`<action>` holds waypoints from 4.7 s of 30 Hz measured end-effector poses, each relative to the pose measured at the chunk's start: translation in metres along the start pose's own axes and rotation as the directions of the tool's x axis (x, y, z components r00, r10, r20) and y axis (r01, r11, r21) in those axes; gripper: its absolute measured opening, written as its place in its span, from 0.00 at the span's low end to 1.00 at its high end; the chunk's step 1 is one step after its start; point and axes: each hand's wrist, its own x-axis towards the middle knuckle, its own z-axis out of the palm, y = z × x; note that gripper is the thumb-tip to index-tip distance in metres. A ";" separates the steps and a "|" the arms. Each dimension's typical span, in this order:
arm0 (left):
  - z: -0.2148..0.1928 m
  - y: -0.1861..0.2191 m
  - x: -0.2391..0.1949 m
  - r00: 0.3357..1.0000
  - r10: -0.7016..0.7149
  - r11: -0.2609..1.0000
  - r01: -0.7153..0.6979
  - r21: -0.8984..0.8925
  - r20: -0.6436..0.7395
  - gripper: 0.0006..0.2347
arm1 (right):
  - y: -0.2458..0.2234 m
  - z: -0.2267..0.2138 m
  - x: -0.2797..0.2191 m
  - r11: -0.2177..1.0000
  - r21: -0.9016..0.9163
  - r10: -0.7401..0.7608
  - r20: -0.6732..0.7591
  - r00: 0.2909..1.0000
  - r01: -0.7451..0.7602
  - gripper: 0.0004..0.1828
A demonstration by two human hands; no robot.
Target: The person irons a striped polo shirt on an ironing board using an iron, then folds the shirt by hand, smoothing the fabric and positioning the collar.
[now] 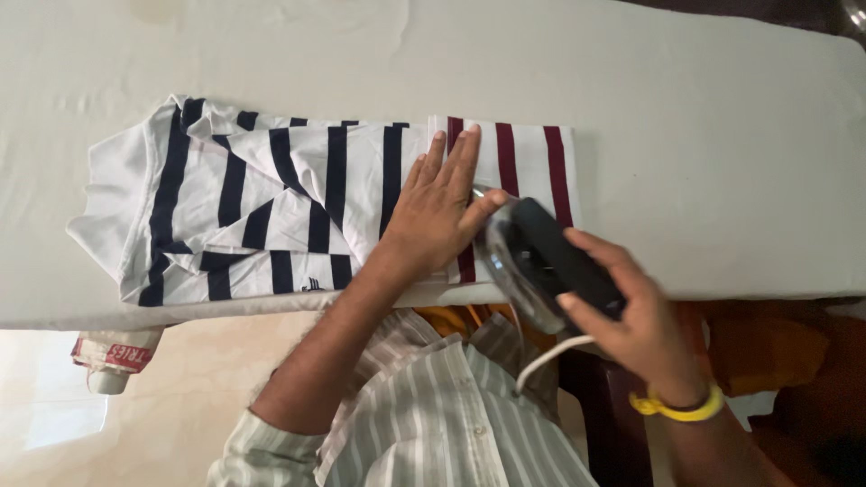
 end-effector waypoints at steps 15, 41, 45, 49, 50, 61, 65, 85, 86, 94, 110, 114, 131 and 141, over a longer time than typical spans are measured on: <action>-0.017 -0.013 -0.002 0.998 -0.007 0.927 0.032 0.374 -0.069 0.23 | 0.064 -0.086 0.018 0.994 0.089 0.032 0.327 0.945 -0.064 0.38; -0.004 0.025 0.010 0.996 0.063 0.747 -0.006 0.665 -0.062 0.29 | 0.063 -0.103 0.000 0.988 0.001 0.152 0.088 0.984 -0.153 0.39; 0.028 0.059 0.006 0.990 0.140 0.901 -0.125 0.415 -0.006 0.27 | 0.032 -0.062 -0.017 0.990 0.056 0.135 -0.104 0.985 -0.129 0.37; 0.029 0.060 -0.013 0.989 0.139 0.894 -0.105 0.436 -0.048 0.31 | 0.013 -0.046 -0.018 0.972 0.031 0.230 -0.280 0.932 -0.231 0.37; 0.029 0.060 -0.015 0.989 0.138 0.896 -0.100 0.433 -0.057 0.31 | 0.014 -0.051 -0.012 0.963 0.046 0.266 -0.309 0.913 -0.265 0.37; 0.031 0.055 -0.011 0.992 0.125 0.871 -0.113 0.479 0.007 0.32 | 0.077 -0.118 0.032 0.992 0.107 0.119 -0.603 0.789 -0.068 0.38; 0.029 0.055 -0.012 0.992 0.108 0.865 -0.123 0.487 0.058 0.32 | 0.074 -0.078 0.012 0.983 0.182 0.064 -0.491 0.869 0.031 0.27; 0.056 0.092 0.045 0.921 0.389 0.914 -0.390 0.108 0.032 0.38 | 0.036 0.033 0.047 0.998 0.060 0.006 -0.431 0.902 0.022 0.46; 0.050 0.095 0.050 0.914 0.398 0.902 -0.406 0.149 0.081 0.39 | 0.032 0.036 0.048 0.987 -0.132 -0.139 -0.412 0.901 0.092 0.47; -0.067 0.081 0.034 0.990 0.080 0.953 -0.042 -0.302 0.116 0.22 | 0.005 0.051 0.042 0.809 0.516 -0.082 -0.377 0.923 0.283 0.53; -0.242 -0.145 -0.155 0.876 -0.480 0.766 0.391 -0.510 -0.048 0.10 | 0.030 0.061 0.068 0.893 0.447 -0.018 0.150 0.988 -0.052 0.30; -0.239 -0.145 -0.152 0.905 -0.412 0.757 0.274 -0.593 -0.107 0.17 | 0.030 0.063 0.073 0.900 0.415 0.062 0.187 0.980 -0.136 0.30; -0.251 -0.183 -0.181 0.773 -0.603 0.673 0.358 -0.647 -0.200 0.12 | -0.002 0.097 0.094 0.948 0.313 -0.020 0.208 0.978 -0.047 0.26; -0.248 -0.189 -0.177 0.781 -0.571 0.695 0.297 -0.654 -0.252 0.10 | -0.087 0.173 0.151 0.845 0.057 -0.534 0.157 0.831 0.532 0.17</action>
